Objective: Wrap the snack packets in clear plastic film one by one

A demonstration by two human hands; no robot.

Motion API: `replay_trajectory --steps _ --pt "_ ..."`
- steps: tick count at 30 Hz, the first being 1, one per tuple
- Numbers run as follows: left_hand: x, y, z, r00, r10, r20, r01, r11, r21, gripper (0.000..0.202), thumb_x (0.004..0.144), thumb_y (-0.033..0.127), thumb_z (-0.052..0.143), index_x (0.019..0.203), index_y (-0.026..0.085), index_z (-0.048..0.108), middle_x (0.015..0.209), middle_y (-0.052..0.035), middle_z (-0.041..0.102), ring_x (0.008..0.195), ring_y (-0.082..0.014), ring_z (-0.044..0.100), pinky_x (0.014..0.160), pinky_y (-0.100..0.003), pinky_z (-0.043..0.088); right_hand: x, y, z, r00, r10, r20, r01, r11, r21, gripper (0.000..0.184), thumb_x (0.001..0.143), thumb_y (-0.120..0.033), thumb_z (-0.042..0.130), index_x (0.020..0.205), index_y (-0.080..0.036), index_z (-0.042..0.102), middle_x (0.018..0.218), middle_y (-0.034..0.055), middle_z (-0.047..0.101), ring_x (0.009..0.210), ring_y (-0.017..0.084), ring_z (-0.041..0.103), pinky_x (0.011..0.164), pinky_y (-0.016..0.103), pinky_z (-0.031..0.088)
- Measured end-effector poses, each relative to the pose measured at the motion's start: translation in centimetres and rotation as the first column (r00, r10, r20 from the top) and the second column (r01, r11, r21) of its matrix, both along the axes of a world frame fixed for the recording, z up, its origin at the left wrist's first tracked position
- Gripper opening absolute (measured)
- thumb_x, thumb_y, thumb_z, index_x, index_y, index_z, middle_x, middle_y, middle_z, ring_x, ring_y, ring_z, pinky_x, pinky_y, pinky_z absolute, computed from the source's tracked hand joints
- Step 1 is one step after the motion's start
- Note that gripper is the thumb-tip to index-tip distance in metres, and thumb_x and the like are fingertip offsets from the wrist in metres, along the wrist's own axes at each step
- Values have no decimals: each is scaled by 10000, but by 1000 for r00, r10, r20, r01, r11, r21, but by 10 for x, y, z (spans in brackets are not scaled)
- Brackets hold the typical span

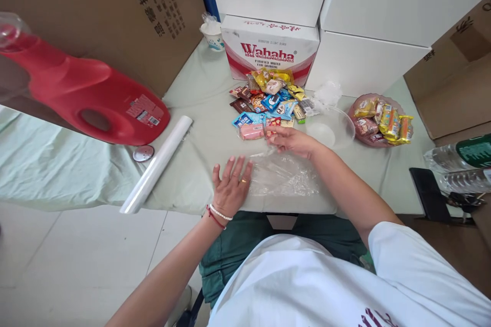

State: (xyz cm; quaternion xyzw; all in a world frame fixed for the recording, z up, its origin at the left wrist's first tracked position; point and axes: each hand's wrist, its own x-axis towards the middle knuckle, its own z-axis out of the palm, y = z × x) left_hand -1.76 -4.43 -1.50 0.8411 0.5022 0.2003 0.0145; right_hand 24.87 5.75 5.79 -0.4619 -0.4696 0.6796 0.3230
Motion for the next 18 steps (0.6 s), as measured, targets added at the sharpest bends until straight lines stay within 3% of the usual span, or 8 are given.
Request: replay_trajectory --steps 3,6,9,12,13,15,18 --pt "-2 2 2 969 -243 -53 243 970 12 621 1005 114 462 1528 448 500 1567 -6 566 1529 -232 439 1323 -576 -13 -17 13 -14 990 -100 -103 95 994 -52 521 764 -208 838 1268 -229 704 998 2 735 890 130 670 874 270 559" --pt "-3 11 5 902 -421 -97 423 906 8 668 985 51 414 1569 373 448 1573 -1 557 1512 -177 458 1332 -525 -74 -29 22 -27 985 -128 -117 127 992 -17 507 729 -238 866 1209 -224 704 1070 30 743 989 160 686 982 312 534" --pt "-5 20 8 935 -349 -59 345 936 -73 720 920 33 420 1591 294 407 1588 -65 538 1453 -223 535 1291 -628 -137 -31 32 -32 986 -155 -60 160 982 99 365 758 -345 834 1078 -218 710 1001 36 738 947 180 687 935 335 546" --pt "-10 22 8 986 -167 5 165 968 -190 731 868 106 466 1585 241 415 1601 -125 514 1446 -291 540 1266 -726 -27 -23 50 -26 928 -298 221 218 921 323 213 889 -396 679 974 -202 704 917 53 713 884 214 669 887 384 553" --pt "-12 21 8 990 -137 24 138 966 -218 729 858 133 475 1578 232 426 1608 -130 505 1475 -303 506 1264 -733 24 -19 57 -22 858 -364 362 191 881 432 201 931 -371 616 967 -195 706 936 68 708 904 231 659 907 407 543" --pt "-15 18 8 990 -126 64 139 957 -255 711 855 179 476 1564 228 449 1629 -122 479 1540 -312 416 1260 -725 90 -14 73 -14 627 -475 617 7 796 606 222 977 -295 533 1026 -174 712 1055 116 697 1032 280 625 986 456 503" --pt "-18 13 8 981 -130 145 168 941 -294 600 944 261 427 1541 240 480 1641 -104 468 1562 -287 381 1274 -680 123 -18 94 -7 259 -522 813 -292 760 581 335 963 -284 595 1245 -118 667 1279 212 626 1251 385 503 1043 528 452"
